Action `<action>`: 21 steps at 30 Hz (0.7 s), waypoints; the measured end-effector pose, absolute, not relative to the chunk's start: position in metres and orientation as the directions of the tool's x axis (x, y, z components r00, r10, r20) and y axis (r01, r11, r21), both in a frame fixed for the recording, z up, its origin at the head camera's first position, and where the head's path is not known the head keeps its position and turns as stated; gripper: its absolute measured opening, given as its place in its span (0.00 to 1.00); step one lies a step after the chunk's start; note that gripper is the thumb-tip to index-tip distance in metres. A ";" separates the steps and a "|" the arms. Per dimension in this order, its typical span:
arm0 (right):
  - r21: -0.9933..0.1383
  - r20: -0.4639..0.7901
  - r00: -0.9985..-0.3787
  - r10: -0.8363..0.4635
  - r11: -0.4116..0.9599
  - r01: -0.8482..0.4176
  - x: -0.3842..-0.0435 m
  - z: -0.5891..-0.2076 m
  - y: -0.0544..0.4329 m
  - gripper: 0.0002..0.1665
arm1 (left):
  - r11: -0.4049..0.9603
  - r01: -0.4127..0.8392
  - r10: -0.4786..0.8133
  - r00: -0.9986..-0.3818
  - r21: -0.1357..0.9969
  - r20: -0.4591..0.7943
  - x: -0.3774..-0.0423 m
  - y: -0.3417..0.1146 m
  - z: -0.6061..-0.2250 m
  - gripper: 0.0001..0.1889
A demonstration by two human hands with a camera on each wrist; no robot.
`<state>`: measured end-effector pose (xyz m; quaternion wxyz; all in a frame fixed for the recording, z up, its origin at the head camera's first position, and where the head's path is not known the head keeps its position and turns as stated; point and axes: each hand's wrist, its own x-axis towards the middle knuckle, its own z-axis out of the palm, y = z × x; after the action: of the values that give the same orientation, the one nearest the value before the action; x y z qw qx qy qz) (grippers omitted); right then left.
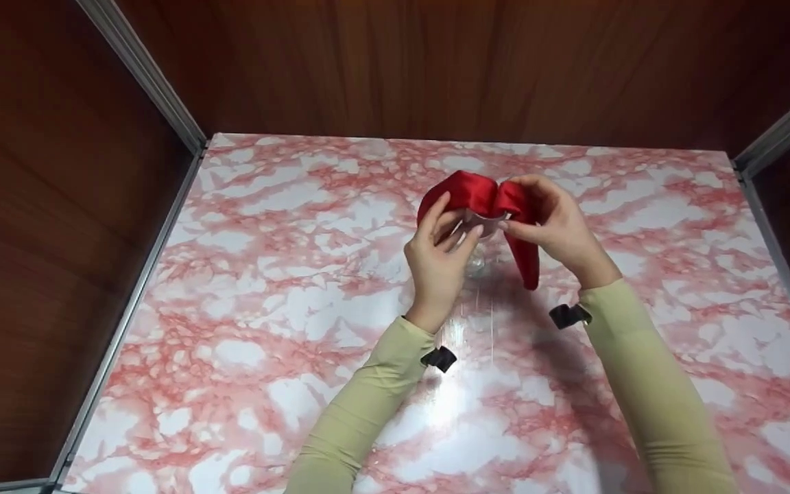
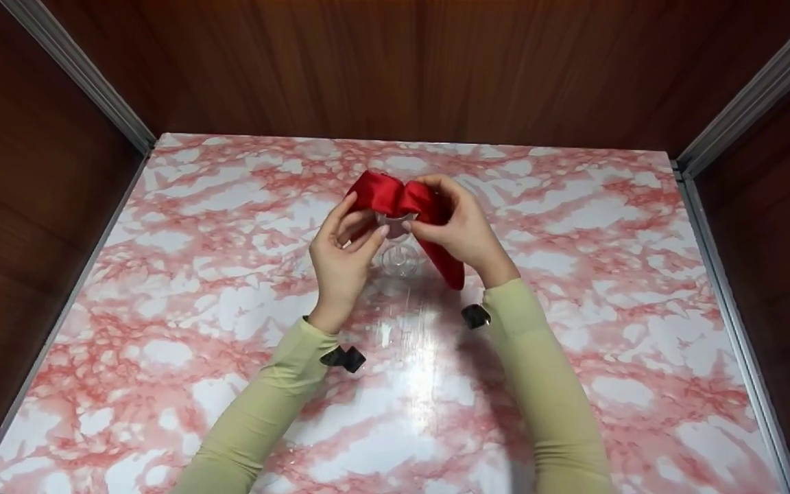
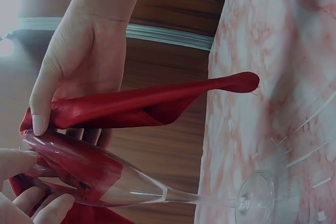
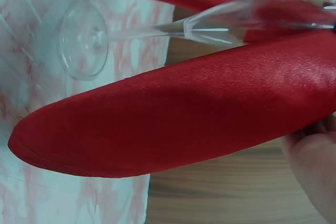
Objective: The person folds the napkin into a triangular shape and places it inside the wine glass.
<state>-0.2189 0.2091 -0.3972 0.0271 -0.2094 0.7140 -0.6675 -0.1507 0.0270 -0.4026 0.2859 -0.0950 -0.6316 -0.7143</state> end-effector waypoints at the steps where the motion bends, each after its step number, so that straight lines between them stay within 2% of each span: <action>1: -0.966 0.234 -0.911 -0.339 0.022 -0.256 -0.221 -0.398 0.210 0.31 | -0.042 0.528 -0.288 -0.819 0.848 0.496 -0.153 0.028 -0.405 0.29; 6: -0.971 0.211 -0.915 -0.344 0.031 -0.236 -0.229 -0.400 0.211 0.32 | -0.016 0.518 -0.258 -0.829 0.855 0.497 -0.168 0.027 -0.420 0.30; 9: -0.972 0.214 -0.912 -0.349 0.011 -0.233 -0.232 -0.401 0.212 0.33 | 0.054 0.505 -0.231 -0.833 0.861 0.503 -0.174 0.024 -0.423 0.29; 12: -0.973 0.217 -0.911 -0.351 -0.004 -0.230 -0.235 -0.403 0.213 0.33 | 0.203 0.492 -0.207 -0.824 0.847 0.528 -0.178 0.017 -0.421 0.25; 17: -0.973 0.216 -0.908 -0.358 0.000 -0.232 -0.236 -0.399 0.211 0.33 | 0.499 0.459 -0.124 -0.802 0.735 0.585 -0.189 0.001 -0.414 0.25; 19: -0.974 0.209 -0.906 -0.369 0.007 -0.228 -0.234 -0.393 0.209 0.32 | 0.536 0.468 -0.068 -0.806 0.703 0.588 -0.195 -0.004 -0.411 0.25; 21: -0.975 0.197 -0.903 -0.383 0.018 -0.220 -0.233 -0.387 0.207 0.32 | 0.508 0.491 -0.013 -0.818 0.708 0.576 -0.201 -0.009 -0.410 0.24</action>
<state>-0.2328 0.2074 -0.3869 0.0609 -0.2119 0.7107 -0.6681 -0.2006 -0.0085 -0.4102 0.2652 -0.1445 -0.8269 -0.4744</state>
